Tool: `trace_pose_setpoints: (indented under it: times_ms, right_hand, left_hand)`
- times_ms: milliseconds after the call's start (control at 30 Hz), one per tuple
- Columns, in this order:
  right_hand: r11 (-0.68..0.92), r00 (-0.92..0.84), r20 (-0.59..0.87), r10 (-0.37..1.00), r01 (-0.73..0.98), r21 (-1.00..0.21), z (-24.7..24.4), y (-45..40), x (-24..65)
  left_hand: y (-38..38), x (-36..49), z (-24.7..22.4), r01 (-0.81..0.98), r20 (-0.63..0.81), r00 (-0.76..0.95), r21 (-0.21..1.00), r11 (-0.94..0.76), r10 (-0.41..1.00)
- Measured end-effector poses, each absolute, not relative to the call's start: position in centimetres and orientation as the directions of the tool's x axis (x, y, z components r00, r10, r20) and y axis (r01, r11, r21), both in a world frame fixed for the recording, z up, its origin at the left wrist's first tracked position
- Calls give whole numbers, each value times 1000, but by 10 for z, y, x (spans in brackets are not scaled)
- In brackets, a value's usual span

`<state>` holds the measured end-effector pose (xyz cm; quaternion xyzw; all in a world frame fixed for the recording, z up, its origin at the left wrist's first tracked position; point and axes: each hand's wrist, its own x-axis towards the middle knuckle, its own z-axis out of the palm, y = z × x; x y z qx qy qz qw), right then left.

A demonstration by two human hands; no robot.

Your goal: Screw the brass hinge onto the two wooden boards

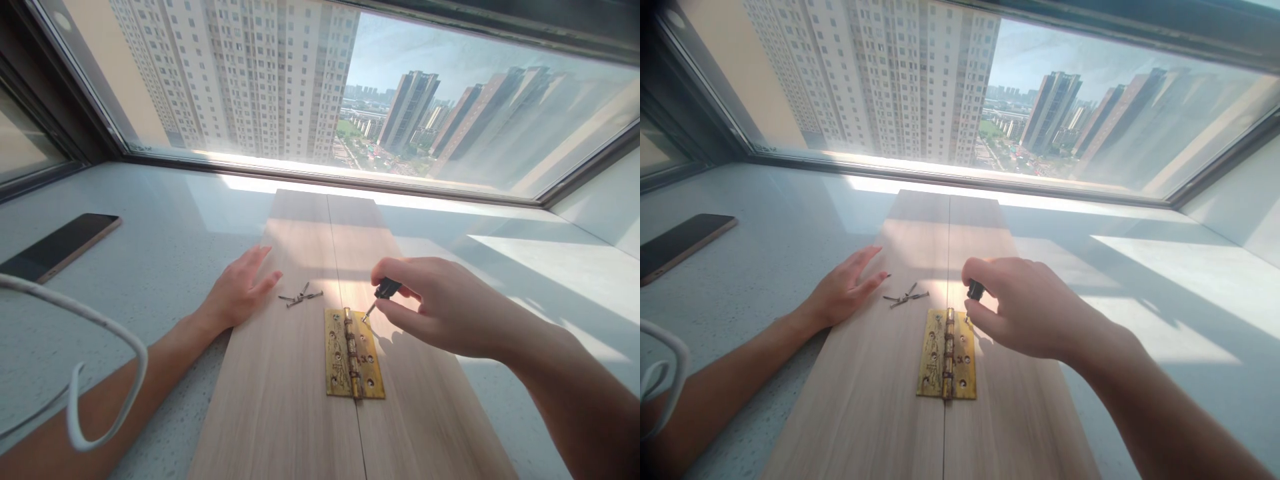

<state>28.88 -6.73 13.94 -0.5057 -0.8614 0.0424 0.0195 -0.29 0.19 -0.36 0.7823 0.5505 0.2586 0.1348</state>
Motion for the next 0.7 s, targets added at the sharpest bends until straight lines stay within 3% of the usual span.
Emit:
trace_pose_setpoints:
  times_ms: [167,367,533,700]
  right_hand:
    - [402,-414,-103,904,908,-116,150,-70,286]
    - [321,-321,36,946,947,16,140,-69,277]
    - [397,-391,72,918,907,-142,132,-68,273]
    - [407,-408,22,913,904,-126,137,-71,276]
  left_hand:
    - [2,-3,-3,788,260,266,496,-365,928]
    - [2,-3,-2,790,260,267,492,-365,928]
    - [1,-3,-1,796,259,268,483,-364,928]
    - [1,-3,-2,789,254,269,495,-363,929]
